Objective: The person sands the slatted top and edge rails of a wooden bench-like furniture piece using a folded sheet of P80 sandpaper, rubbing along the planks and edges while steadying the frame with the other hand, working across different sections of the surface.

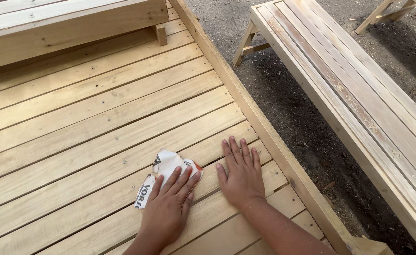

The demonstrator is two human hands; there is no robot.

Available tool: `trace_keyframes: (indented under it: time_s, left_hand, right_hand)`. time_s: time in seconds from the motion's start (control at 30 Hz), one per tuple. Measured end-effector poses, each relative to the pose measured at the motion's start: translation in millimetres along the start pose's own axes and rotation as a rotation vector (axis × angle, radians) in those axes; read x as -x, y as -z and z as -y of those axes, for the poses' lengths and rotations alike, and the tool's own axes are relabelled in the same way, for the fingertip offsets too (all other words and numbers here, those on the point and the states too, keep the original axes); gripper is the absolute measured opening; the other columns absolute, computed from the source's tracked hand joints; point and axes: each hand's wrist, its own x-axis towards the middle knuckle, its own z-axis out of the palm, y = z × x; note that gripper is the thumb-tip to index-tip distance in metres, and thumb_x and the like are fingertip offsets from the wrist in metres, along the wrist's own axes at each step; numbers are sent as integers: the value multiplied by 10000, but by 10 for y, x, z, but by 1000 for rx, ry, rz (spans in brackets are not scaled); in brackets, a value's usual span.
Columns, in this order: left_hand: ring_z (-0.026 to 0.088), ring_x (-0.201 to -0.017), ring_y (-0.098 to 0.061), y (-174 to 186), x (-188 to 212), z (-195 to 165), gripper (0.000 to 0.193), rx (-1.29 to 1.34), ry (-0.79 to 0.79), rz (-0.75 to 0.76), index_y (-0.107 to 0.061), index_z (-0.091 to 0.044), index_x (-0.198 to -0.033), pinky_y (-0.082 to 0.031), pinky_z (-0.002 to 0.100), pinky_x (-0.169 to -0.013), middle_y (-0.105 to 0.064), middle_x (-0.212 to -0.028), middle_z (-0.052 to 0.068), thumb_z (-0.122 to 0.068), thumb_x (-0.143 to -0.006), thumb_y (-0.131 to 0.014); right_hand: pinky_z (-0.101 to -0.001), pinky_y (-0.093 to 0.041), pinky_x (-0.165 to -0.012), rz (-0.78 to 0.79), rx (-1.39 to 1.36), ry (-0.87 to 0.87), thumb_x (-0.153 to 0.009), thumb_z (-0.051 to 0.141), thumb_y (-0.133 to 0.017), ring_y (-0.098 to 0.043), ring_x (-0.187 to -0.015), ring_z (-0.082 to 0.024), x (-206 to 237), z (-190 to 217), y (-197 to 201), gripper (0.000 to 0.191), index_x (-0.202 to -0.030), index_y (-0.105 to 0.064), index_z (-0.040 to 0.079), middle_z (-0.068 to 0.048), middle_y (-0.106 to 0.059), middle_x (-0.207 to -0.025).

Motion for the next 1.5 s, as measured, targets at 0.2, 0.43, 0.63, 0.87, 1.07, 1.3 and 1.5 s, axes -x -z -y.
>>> trace_keyframes:
  time_s: [0.2,0.43,0.63,0.87,1.07,1.3,1.5]
  left_hand:
    - [184,-1477,-272,-314,1059,90,544,-177,-182,-399,-337,-387,-1556,-133,526,-1218,-332,-1590,-18,-518,-1028,-328]
    - [275,-1519,-185,276,-692,243,539,-100,-17,-66,-325,-374,-1573,-84,520,-1204,-292,-1647,-10,-431,-1037,-325]
    - [194,-1556,-101,393,-2028,475,546,-82,232,95,-204,-425,-1592,-35,493,-1254,-161,-1686,-87,-414,-1047,-241]
    - [175,-1536,-204,349,-728,388,535,-23,129,17,-320,-311,-1583,-143,416,-1248,-295,-1656,-49,-358,-1051,-352]
    - [233,-1481,-289,-259,1180,372,624,-60,31,11,-426,-335,-1538,-203,524,-1157,-408,-1603,-36,-381,-918,-481]
    - [182,-1502,-315,144,496,532,519,59,84,-49,-432,-274,-1526,-220,439,-1211,-424,-1590,-32,-305,-1008,-447]
    - [183,-1530,-237,572,-1198,1069,518,63,222,-85,-371,-271,-1574,-150,449,-1250,-328,-1652,-16,-309,-1059,-336]
  right_hand:
    - [-476,-2,-1222,76,80,-26,-1012,483,-260,-53,-1535,-254,-32,11,-9,679,-1598,-148,159,-58,-127,-1722]
    - [-489,-10,-1206,-21,73,39,-1027,488,-261,-64,-1545,-287,-17,-29,-71,680,-1602,-170,136,-85,-152,-1666]
    - [-493,-4,-1205,-7,60,33,-1024,493,-269,-67,-1541,-279,-35,-23,-41,675,-1599,-178,153,-81,-158,-1663]
    - [-485,-2,-1222,38,22,-5,-1013,491,-300,-65,-1541,-265,-22,0,21,691,-1607,-176,160,-59,-159,-1676]
    - [-470,-9,-1241,68,47,-31,-1020,483,-299,-66,-1554,-255,-13,36,37,681,-1612,-168,172,-52,-148,-1685]
    - [-472,-11,-1225,61,80,-11,-1014,493,-273,-56,-1540,-260,-18,27,27,687,-1608,-155,169,-61,-141,-1674]
    - [-476,-4,-1217,53,79,2,-1009,501,-268,-56,-1566,-275,-31,0,-31,692,-1606,-152,171,-63,-142,-1704]
